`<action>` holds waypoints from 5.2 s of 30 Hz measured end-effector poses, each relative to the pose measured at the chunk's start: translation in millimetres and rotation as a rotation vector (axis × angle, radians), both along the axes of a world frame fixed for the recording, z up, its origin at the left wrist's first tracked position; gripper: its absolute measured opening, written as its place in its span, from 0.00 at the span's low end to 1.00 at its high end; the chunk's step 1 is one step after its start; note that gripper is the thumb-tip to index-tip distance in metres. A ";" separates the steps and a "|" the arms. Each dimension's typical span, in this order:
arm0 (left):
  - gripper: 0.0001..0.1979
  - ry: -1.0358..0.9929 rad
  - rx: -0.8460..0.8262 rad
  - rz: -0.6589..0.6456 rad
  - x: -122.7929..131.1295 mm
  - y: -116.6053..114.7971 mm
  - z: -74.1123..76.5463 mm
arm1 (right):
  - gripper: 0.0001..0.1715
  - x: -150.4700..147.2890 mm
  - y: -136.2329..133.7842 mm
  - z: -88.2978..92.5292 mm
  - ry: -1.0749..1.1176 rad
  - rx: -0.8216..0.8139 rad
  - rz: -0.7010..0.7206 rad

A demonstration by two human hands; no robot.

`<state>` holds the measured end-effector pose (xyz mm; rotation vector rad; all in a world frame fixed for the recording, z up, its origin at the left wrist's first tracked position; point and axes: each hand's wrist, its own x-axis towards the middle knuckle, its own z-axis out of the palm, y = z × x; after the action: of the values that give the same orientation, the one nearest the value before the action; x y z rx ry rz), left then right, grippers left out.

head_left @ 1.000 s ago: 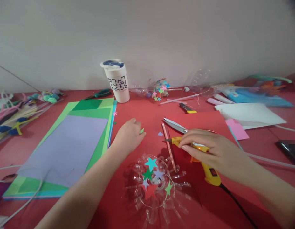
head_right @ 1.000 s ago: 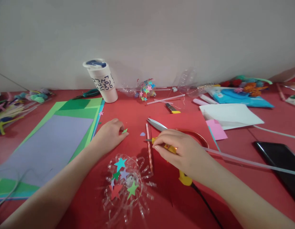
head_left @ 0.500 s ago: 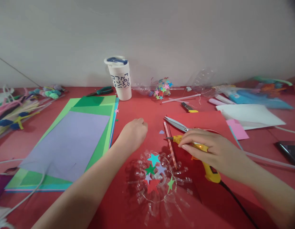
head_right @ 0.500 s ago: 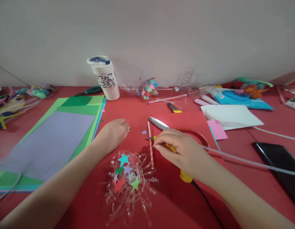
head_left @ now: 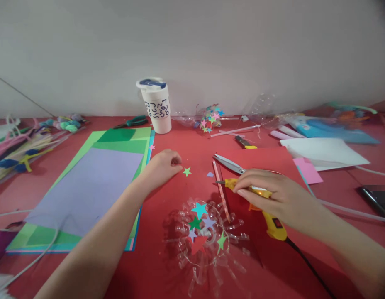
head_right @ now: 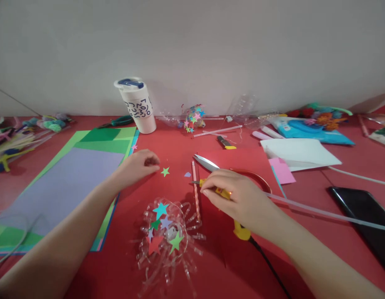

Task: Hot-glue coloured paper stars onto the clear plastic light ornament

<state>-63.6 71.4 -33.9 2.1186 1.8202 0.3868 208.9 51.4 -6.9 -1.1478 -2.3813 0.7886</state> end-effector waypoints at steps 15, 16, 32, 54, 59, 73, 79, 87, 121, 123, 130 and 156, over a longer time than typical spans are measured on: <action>0.04 0.111 -0.022 0.026 22.6 -5.2 -2.4 | 0.12 -5.3 0.6 1.4 0.003 -0.008 0.024; 0.04 0.142 -0.020 0.010 24.2 -6.0 -0.5 | 0.12 -5.5 0.6 1.5 0.003 -0.005 0.025; 0.13 0.419 0.025 -0.258 31.1 -10.8 4.9 | 0.11 -6.0 -1.9 -2.0 0.039 0.042 0.047; 0.03 0.036 -0.151 -0.267 19.0 -18.6 8.9 | 0.10 -5.5 -3.4 -0.9 -0.025 0.061 0.071; 0.02 0.059 -0.172 -0.199 24.0 -18.6 10.2 | 0.11 -6.1 -3.9 -1.1 -0.033 0.045 0.071; 0.08 0.141 -0.146 -0.144 13.7 -19.5 24.0 | 0.11 -6.1 -4.3 0.6 -0.020 0.076 0.075; 0.06 0.270 -0.124 -0.248 20.4 -27.6 25.0 | 0.12 -6.6 -4.0 -1.6 0.012 0.067 0.067; 0.12 0.417 -0.056 -0.402 34.8 -30.0 13.4 | 0.10 -5.2 -4.0 -1.5 -0.012 0.055 0.066; 0.04 0.004 -0.194 -0.331 7.4 -15.7 7.7 | 0.11 -5.5 -5.5 -0.8 -0.024 0.066 0.087; 0.04 0.008 -0.190 -0.327 8.0 -16.1 8.2 | 0.11 -7.8 -4.2 -0.7 -0.033 0.104 0.111; 0.05 -0.016 -0.178 -0.317 10.5 -13.8 6.8 | 0.07 -52.4 19.8 -13.4 -0.192 0.316 0.307; 0.05 -0.628 -0.270 -0.036 0.2 -1.6 -1.4 | 0.09 -81.1 42.4 -27.0 -0.024 0.226 0.218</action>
<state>-63.4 69.9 -35.3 1.6016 1.3751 0.6648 127.8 93.9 -33.9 -0.8235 -2.5674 0.5542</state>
